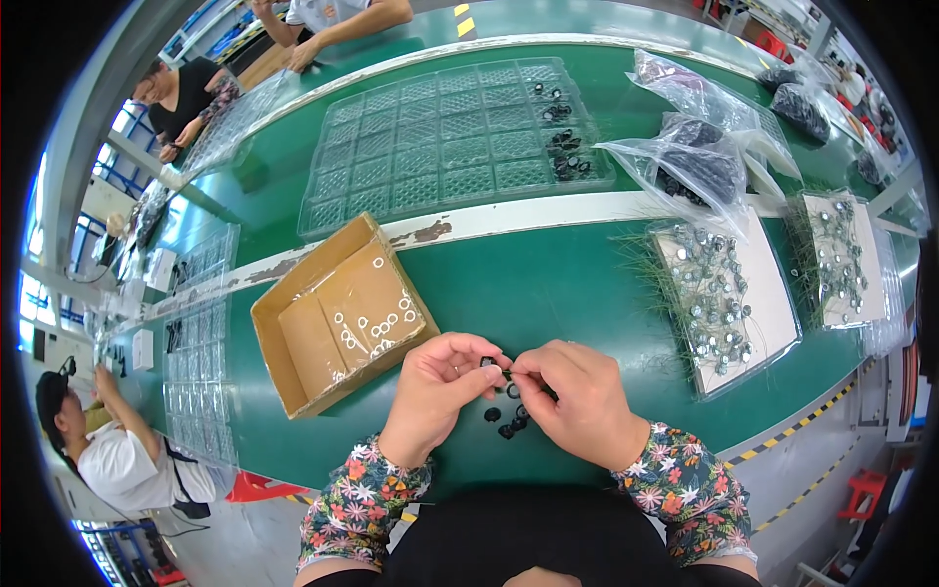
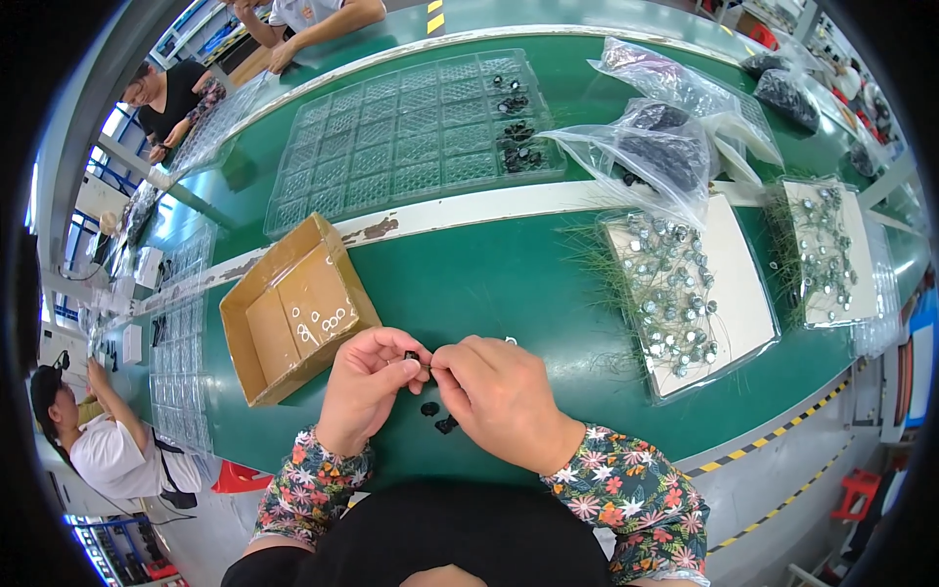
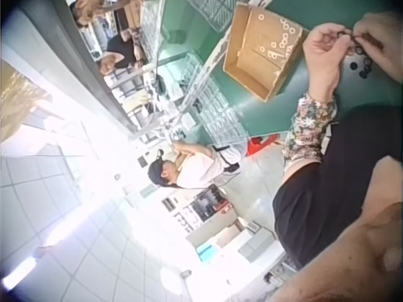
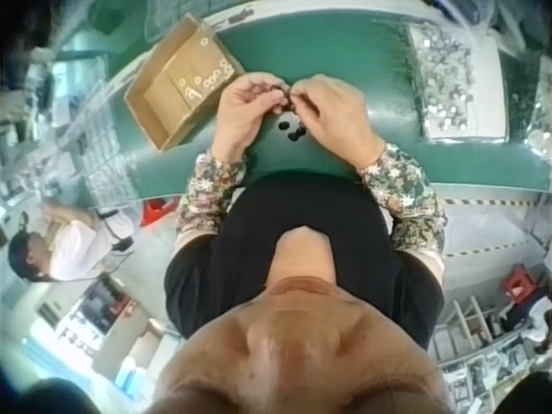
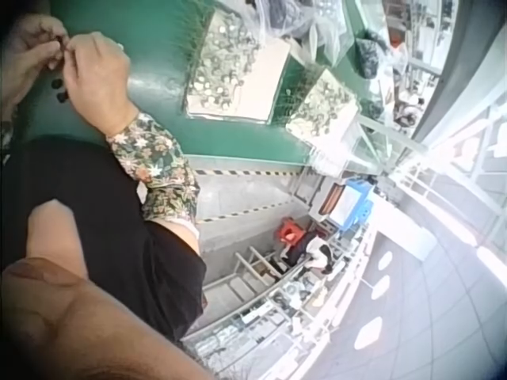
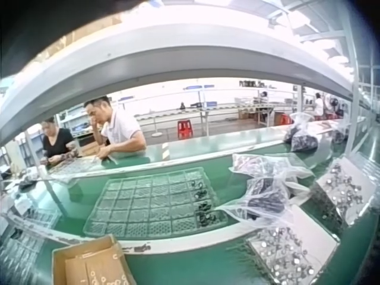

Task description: The person assembles small plastic components by hand, attaching white washers to them.

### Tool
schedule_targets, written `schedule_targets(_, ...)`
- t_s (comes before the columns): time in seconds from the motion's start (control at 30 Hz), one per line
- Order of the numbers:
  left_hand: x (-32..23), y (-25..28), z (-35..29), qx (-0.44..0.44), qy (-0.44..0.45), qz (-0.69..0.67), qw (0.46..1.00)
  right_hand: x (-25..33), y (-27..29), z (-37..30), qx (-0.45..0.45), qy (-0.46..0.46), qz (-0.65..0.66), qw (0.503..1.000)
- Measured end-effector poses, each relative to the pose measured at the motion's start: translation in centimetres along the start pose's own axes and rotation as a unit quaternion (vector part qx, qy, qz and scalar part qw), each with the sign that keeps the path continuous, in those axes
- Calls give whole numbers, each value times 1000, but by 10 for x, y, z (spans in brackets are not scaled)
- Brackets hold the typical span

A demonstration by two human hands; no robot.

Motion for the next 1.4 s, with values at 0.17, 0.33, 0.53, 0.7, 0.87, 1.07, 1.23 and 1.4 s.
schedule_targets(0.17,-6,3,-2,-38,-15,48,998,1,2,0,17,18,-15,1000)
schedule_targets(0.33,-14,7,-5,-63,-48,61,995,2,8,1,5,31,-18,999)
schedule_targets(0.53,-31,7,-12,-91,-85,99,987,2,18,4,-25,44,-17,999)
schedule_targets(0.7,-53,3,-17,-103,-110,147,978,7,31,8,-25,24,-26,999)
schedule_targets(0.87,-102,-5,9,-96,-176,202,959,10,43,7,-62,31,-32,997)
schedule_targets(1.07,-137,-44,118,-42,-177,228,957,10,36,1,-2,49,-9,999)
schedule_targets(1.23,-147,-64,202,-51,-181,159,969,17,31,-2,35,57,19,998)
schedule_targets(1.4,-117,-75,289,-87,-198,204,955,9,29,-5,75,47,9,996)
Point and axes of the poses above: each hand's wrist, its own z-axis towards the middle knuckle, its own y-axis out of the back of the hand, x = y × z, the point moved 4 cm from there along z, towards the middle knuckle, and after that the axes turned 11 degrees about -x, right-handed, at the moved point
